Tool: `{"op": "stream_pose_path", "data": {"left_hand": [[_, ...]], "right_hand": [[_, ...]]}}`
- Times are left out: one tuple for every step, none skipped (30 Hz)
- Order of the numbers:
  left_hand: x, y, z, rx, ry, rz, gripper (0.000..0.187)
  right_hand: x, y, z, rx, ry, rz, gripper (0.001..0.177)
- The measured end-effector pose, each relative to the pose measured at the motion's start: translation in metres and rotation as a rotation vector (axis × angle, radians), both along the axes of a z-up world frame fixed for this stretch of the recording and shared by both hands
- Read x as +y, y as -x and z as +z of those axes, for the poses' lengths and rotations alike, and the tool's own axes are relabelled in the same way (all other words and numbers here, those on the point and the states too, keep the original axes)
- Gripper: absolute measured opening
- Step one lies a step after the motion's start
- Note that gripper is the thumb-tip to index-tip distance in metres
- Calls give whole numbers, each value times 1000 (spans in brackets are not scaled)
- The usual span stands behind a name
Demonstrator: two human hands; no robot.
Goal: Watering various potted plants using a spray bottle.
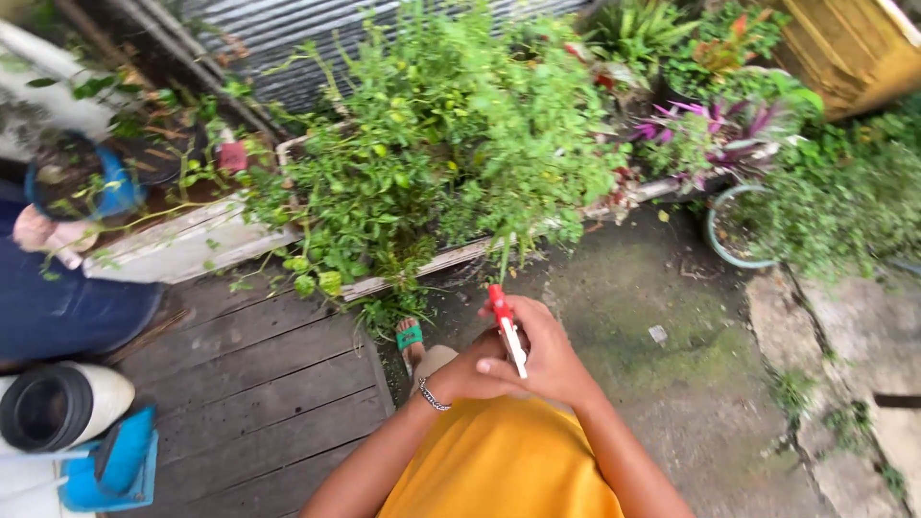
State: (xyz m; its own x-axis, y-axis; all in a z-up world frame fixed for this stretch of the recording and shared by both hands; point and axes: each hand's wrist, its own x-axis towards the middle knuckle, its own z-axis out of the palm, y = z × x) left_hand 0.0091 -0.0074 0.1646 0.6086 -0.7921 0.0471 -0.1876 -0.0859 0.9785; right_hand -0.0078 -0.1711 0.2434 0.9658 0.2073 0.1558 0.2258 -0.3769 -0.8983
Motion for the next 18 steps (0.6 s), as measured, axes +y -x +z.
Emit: {"op": "stream_pose_path", "data": {"left_hand": [[-13,2,3,5,8,-25,34],[-26,4,5,-83,26,-58,32],[-39,8,7,-169,44,-91,30],[-49,9,9,-163,51,-115,30],[-61,9,11,-127,53,-156,25],[-73,9,13,-91,54,-197,20],[-83,9,14,-90,66,-226,20],[-94,9,15,-55,68,-242,19],[-100,7,17,-20,61,-256,18],[-106,5,17,-17,64,-282,18],[-112,2,16,8,51,-298,17],[-119,-2,15,33,37,-315,17],[-129,-11,23,30,38,-335,17],[-139,-21,31,-123,-32,-382,15],[-149,-30,38,-279,-102,-424,14],[-163,-39,40,-282,-102,-442,14],[-175,-45,40,-333,-85,-463,12],[-187,-52,41,-383,-68,-483,10]], "right_hand": [[-11,8,1,5,8,-25,68],[-22,16,3,159,-149,-53,79],[-33,25,3,310,-313,-83,91],[-40,33,0,312,-312,-109,91],[-49,40,-2,225,-297,-150,88],[-58,47,-2,139,-280,-190,85],[-64,53,-8,135,-271,-220,85],[-71,60,-14,189,-306,-289,82],[-73,64,-20,244,-348,-354,79],[-77,64,-16,241,-348,-381,79],[-81,62,-14,218,-355,-399,78],[-85,59,-11,195,-362,-417,77],[-92,56,-11,188,-364,-437,77],[-99,52,-10,124,-283,-475,77],[-107,48,-10,61,-203,-510,78],[-118,41,-8,57,-206,-528,78],[-128,36,-7,10,-109,-562,79],[-138,30,-6,-36,-11,-594,79]]}}
